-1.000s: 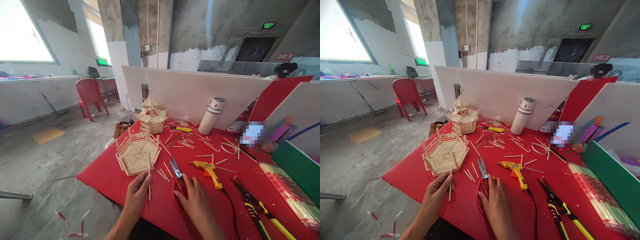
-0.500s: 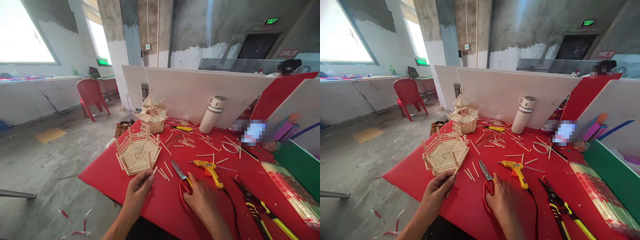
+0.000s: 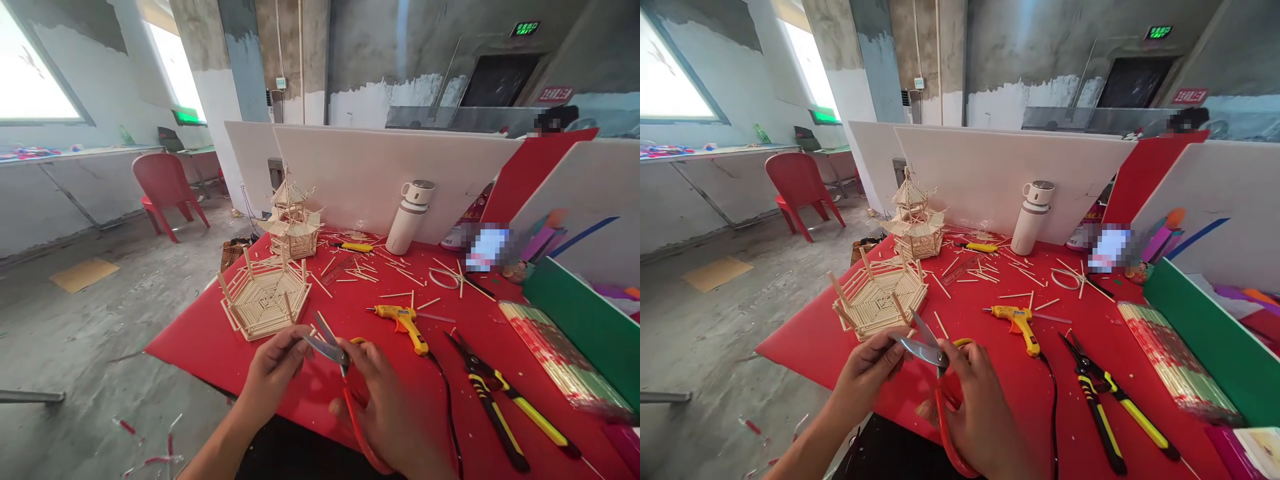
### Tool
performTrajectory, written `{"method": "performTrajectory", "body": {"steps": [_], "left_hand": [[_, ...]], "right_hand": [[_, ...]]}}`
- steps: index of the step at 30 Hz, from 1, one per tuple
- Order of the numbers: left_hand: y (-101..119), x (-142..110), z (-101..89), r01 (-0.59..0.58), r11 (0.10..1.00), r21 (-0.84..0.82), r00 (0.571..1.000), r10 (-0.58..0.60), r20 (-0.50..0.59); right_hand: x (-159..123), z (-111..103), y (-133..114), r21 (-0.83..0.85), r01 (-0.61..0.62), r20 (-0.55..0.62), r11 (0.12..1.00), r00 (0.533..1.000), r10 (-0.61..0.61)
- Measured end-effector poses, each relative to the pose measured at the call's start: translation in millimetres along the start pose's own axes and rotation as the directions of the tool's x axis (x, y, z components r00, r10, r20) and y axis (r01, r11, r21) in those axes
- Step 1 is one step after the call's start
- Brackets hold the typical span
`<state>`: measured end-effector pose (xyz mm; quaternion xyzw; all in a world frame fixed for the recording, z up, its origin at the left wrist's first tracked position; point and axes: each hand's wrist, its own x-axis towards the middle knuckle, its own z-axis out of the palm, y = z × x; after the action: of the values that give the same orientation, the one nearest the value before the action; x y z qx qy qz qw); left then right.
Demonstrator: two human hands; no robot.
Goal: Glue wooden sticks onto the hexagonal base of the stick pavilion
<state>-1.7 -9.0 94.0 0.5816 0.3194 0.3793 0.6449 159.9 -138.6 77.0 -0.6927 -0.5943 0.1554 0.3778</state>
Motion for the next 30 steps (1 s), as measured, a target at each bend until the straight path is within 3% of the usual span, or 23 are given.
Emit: {"method": "performTrajectory", "body": {"steps": [7,10,16,21,26,30], "left_hand": [[10,-7,-0.7,-0.128,0.974,0.185,0.982,0.098,0.162],[11,-6,0.4,-0.153,0.953,0.26,0.979,0.11,0.172],[21,-5,6.2,-0.179,0.937,0.3,0.972,0.122,0.199],[26,-4,10.9,-0.236,0.909,0.343,0.952,0.144,0.271],[25,-3,13.3,-0.325,0.849,0.417,0.937,0.23,0.263],[26,-4,15.6,-0.33,0.839,0.433,0.939,0.245,0.241]], "right_hand": [[1,-3,-10,0.047,-0.054,0.127,0.997,0.991,0.047],[1,-6,-12,0.037,-0.036,0.132,0.999,0.991,0.031],[-2,-2,-11,-0.022,0.009,0.071,1.0,0.997,-0.007],[-2,7,-8,0.062,0.002,0.036,0.998,0.999,-0.004],[-5,20,-3,0.142,0.034,-0.087,0.989,0.996,-0.022],[-7,19,-2,0.142,0.054,-0.132,0.988,0.991,-0.035]]}}
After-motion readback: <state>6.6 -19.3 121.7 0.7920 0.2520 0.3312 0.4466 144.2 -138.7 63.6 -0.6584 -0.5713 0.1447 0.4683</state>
